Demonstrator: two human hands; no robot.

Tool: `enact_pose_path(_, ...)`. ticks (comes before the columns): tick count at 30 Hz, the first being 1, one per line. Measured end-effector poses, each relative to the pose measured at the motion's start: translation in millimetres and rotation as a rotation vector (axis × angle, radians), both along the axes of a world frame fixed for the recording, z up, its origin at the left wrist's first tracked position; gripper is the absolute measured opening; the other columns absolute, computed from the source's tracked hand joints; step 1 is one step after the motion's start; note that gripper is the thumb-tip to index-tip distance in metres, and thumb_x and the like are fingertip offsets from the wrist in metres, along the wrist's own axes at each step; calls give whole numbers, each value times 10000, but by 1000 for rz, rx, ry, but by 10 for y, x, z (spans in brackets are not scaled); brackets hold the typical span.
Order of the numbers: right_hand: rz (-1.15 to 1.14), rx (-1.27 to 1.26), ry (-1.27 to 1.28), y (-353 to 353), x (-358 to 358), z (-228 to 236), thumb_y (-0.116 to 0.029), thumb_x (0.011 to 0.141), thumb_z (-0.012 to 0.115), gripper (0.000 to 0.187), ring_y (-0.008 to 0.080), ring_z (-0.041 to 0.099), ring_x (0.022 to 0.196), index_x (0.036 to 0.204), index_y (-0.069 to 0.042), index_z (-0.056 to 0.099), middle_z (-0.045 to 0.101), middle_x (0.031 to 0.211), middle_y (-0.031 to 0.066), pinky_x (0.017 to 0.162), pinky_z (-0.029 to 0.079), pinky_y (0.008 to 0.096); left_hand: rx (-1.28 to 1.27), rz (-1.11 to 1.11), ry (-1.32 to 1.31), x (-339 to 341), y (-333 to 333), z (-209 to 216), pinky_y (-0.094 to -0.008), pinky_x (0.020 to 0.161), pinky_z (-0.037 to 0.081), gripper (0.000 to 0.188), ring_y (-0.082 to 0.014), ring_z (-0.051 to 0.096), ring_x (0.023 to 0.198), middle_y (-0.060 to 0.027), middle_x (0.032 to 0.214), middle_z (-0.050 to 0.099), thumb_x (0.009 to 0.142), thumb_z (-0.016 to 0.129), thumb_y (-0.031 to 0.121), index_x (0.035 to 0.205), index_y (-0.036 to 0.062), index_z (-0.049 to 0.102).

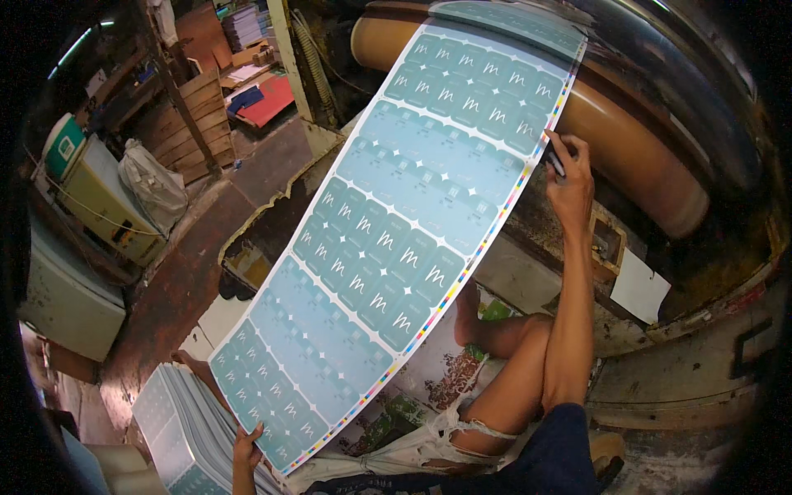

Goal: The person uses a small cutting tool to trim or separate sheets of printed paper that are coming off a large industrial roller in a workshop.

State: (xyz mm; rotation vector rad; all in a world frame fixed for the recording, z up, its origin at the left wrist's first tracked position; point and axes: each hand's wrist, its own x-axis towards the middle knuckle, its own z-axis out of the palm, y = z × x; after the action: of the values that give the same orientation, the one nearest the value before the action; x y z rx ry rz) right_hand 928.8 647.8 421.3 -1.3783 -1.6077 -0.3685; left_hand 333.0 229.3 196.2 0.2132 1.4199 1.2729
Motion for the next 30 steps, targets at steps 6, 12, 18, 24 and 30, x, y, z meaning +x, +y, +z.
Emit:
enact_pose_path(6,222,-306,-182,202,309,-76,168,656,513,680,302,585,1161,1222,-188,635,501,1377,114,890,507,328,-59,97,23,-43,-239,-163,-419,829,545,434,-230,628,960,-119,1091,624,850,595,-85,1255,20,478)
enact_pose_path(12,424,-511,102,497,570,48,149,671,466,518,225,662,1006,1114,-25,671,666,1122,170,735,549,298,-11,132,107,-303,-538,-167,-368,847,529,425,-210,621,971,-107,1094,620,839,590,-93,1238,16,491)
enact_pose_path(18,494,-617,177,298,146,-535,116,725,493,376,125,651,783,1034,28,690,715,942,122,555,541,269,2,39,222,-614,-702,-127,-308,793,507,399,-170,610,901,-71,1066,621,846,609,-60,1224,21,510)
enact_pose_path(24,500,-459,227,-917,-818,-1864,94,768,513,277,104,608,641,971,49,697,685,771,85,542,525,277,-181,171,304,-2457,-1901,-1966,-305,703,518,363,-167,617,818,-58,1015,638,845,647,-27,1186,23,536)
enact_pose_path(30,415,-615,143,-1561,-1735,-1253,9,826,588,147,107,592,577,916,75,683,622,685,65,513,501,276,-120,33,237,-2956,-1968,-1595,-308,716,534,358,-170,632,854,-68,1048,656,831,698,3,1160,4,556)
